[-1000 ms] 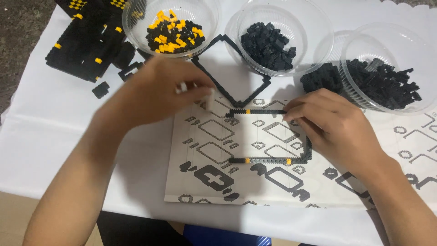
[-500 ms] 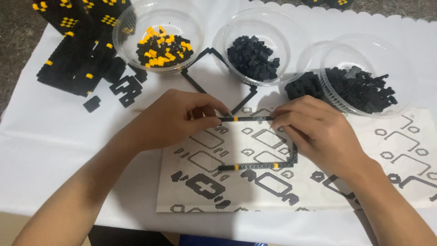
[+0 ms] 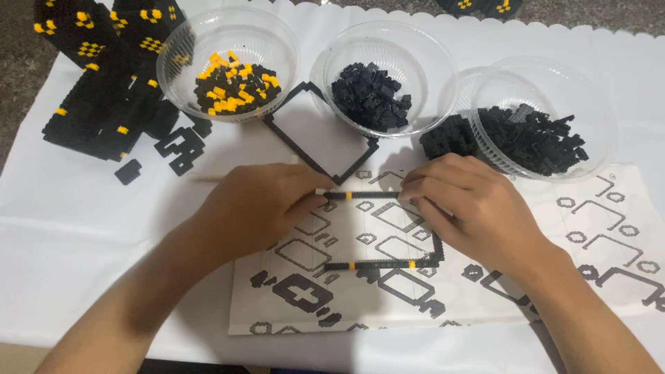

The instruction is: Assembling a rectangular frame using small interlocking plastic toy pieces on a template.

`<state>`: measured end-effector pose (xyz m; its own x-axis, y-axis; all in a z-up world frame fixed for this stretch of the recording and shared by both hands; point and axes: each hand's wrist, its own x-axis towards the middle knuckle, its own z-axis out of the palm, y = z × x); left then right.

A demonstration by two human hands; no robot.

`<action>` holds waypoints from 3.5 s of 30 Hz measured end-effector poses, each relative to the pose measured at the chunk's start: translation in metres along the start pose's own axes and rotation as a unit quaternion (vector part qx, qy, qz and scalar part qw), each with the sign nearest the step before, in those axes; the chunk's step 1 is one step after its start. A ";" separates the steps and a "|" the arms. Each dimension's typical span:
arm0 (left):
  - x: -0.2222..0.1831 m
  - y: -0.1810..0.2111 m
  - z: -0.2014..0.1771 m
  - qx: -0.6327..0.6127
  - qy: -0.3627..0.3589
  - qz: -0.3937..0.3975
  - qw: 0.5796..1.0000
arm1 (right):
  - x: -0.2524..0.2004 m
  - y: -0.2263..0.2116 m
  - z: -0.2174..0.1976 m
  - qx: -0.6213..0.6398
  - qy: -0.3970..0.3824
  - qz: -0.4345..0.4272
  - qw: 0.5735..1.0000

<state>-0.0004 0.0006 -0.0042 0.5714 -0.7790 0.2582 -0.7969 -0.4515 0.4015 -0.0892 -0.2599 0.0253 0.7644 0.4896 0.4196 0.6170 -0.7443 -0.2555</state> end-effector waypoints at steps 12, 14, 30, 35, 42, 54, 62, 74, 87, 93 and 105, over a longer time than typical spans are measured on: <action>0.045 0.022 -0.027 0.010 0.120 0.148 0.982 | -0.001 0.004 0.017 0.043 0.007 -0.005 0.999; 0.074 0.018 -0.028 -0.002 0.115 0.149 0.982 | 0.001 0.003 0.017 0.042 0.009 -0.009 0.999; 0.195 -0.012 0.010 0.081 -0.196 -0.088 0.973 | -0.004 0.008 0.018 0.043 0.002 0.002 0.999; 0.199 -0.017 0.020 0.084 -0.200 -0.089 0.972 | -0.003 0.007 0.018 0.047 0.005 0.005 0.999; 0.199 -0.026 0.015 -0.044 -0.162 -0.087 0.982 | -0.002 0.005 0.016 0.059 -0.009 0.021 0.998; 0.180 -0.007 -0.019 -0.110 -0.125 -0.137 0.976 | -0.003 0.006 0.016 0.062 -0.027 0.032 0.997; 0.164 -0.018 -0.020 -0.052 0.017 0.051 0.997 | -0.003 0.005 0.013 0.060 -0.036 0.036 0.997; 0.043 0.021 -0.032 -0.258 0.084 -0.031 0.962 | -0.013 0.021 0.034 0.021 0.035 0.009 0.999; 0.016 0.000 -0.040 -0.223 -0.106 0.066 0.967 | 0.013 -0.036 0.013 0.084 -0.032 -0.020 0.996; 0.014 0.008 -0.030 -0.264 -0.223 0.055 0.937 | 0.012 -0.042 0.024 0.172 -0.078 -0.002 0.982; 0.016 0.030 -0.022 -0.260 -0.263 -0.154 0.916 | 0.004 -0.044 0.015 0.204 -0.094 0.086 0.971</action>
<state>-0.0108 -0.0163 0.0315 0.4708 -0.8137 -0.3410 -0.3346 -0.5223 0.7844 -0.1107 -0.2187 0.0250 0.8595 0.4767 0.1846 0.4711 -0.5985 -0.6480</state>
